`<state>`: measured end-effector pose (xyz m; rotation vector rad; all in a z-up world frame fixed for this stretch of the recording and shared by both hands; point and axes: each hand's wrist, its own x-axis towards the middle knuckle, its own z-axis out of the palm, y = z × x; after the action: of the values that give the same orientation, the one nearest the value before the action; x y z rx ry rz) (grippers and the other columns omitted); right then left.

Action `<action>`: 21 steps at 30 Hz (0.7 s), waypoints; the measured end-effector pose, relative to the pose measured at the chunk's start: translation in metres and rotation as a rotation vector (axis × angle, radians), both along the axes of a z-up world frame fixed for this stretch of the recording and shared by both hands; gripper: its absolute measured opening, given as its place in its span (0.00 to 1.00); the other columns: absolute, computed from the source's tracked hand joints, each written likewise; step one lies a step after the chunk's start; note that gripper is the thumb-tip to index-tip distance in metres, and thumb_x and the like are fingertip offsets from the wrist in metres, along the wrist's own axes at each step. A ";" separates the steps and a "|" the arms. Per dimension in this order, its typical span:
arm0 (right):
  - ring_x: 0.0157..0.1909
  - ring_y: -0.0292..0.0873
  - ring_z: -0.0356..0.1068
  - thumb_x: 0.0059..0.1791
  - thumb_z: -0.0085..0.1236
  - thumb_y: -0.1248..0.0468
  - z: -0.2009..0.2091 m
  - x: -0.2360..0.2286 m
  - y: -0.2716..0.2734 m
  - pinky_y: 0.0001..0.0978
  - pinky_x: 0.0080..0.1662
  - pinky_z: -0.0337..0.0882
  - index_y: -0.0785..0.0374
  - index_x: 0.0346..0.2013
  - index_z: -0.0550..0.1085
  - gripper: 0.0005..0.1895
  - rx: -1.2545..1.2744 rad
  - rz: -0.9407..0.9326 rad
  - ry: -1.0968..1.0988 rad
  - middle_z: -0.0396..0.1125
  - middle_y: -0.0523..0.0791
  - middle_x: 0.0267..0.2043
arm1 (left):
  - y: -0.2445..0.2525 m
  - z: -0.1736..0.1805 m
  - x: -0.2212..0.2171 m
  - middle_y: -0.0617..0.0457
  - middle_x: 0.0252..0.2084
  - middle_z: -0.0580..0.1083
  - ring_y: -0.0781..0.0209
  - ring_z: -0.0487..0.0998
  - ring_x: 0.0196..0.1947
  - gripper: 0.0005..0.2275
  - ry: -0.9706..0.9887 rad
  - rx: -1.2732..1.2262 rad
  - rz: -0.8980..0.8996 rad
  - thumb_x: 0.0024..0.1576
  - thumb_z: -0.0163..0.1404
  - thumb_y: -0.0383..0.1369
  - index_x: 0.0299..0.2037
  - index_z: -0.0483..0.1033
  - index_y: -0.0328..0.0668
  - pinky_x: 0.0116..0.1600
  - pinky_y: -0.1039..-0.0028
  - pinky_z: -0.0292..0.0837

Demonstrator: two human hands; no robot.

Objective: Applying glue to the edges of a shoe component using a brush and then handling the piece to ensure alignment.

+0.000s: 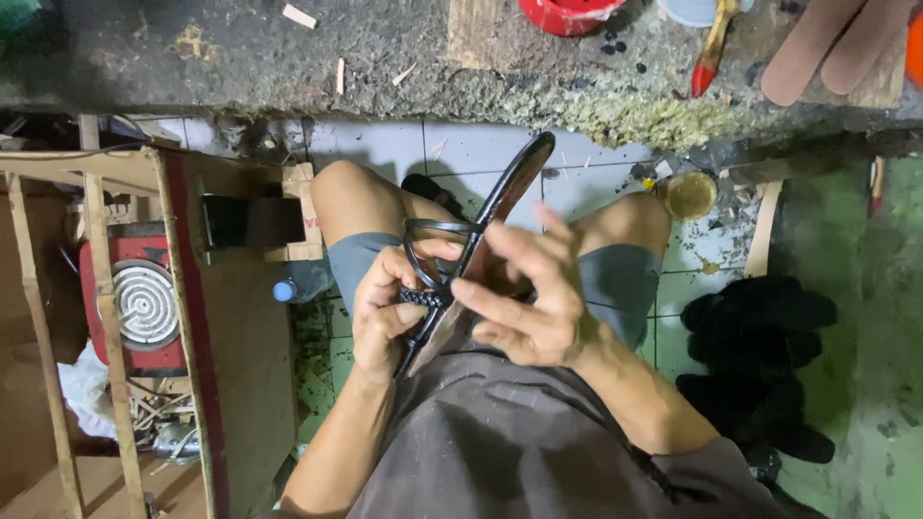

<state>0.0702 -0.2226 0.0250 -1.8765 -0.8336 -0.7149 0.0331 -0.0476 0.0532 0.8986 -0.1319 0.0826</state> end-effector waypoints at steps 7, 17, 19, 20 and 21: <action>0.67 0.58 0.62 0.61 0.41 0.61 0.016 0.124 -0.042 0.56 0.70 0.57 0.51 0.66 0.62 0.17 -0.258 -0.030 0.157 0.54 0.59 0.69 | 0.000 -0.039 0.025 0.35 0.57 0.70 0.49 0.72 0.55 0.02 0.238 -0.378 0.070 0.53 0.45 0.28 0.34 0.66 0.42 0.58 0.67 0.63; 0.77 0.62 0.28 0.59 0.17 0.40 0.020 0.217 -0.062 0.66 0.69 0.25 0.50 0.57 0.77 0.37 -0.693 -0.294 0.637 0.33 0.55 0.78 | 0.008 -0.047 0.033 0.54 0.29 0.71 0.59 0.74 0.32 0.04 0.694 -0.624 0.114 0.56 0.47 0.26 0.29 0.69 0.43 0.43 0.72 0.69; 0.64 0.55 0.42 0.61 0.19 0.44 0.019 0.199 -0.062 0.54 0.61 0.37 0.58 0.58 0.76 0.35 -0.552 -0.294 0.483 0.52 0.49 0.68 | 0.015 -0.052 0.026 0.51 0.33 0.74 0.56 0.76 0.34 0.01 0.677 -0.590 0.135 0.57 0.48 0.26 0.36 0.71 0.44 0.44 0.70 0.71; 0.52 0.49 0.57 0.63 0.22 0.48 0.019 0.193 -0.061 0.43 0.54 0.50 0.66 0.59 0.74 0.34 -0.406 -0.286 0.328 0.71 0.45 0.58 | 0.019 -0.056 0.024 0.48 0.37 0.78 0.53 0.79 0.37 0.06 0.659 -0.555 0.154 0.57 0.49 0.26 0.44 0.74 0.44 0.44 0.68 0.73; 0.52 0.49 0.57 0.63 0.22 0.48 0.015 0.183 -0.061 0.43 0.54 0.50 0.66 0.59 0.74 0.34 -0.410 -0.274 0.339 0.71 0.45 0.58 | 0.019 -0.048 0.023 0.48 0.37 0.78 0.53 0.79 0.37 0.06 0.669 -0.558 0.167 0.57 0.49 0.26 0.44 0.74 0.44 0.44 0.68 0.73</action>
<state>0.2534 -0.2834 0.0400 -2.4288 -0.5353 -0.3831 0.0558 -0.0286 0.0056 0.3414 0.5682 -0.0299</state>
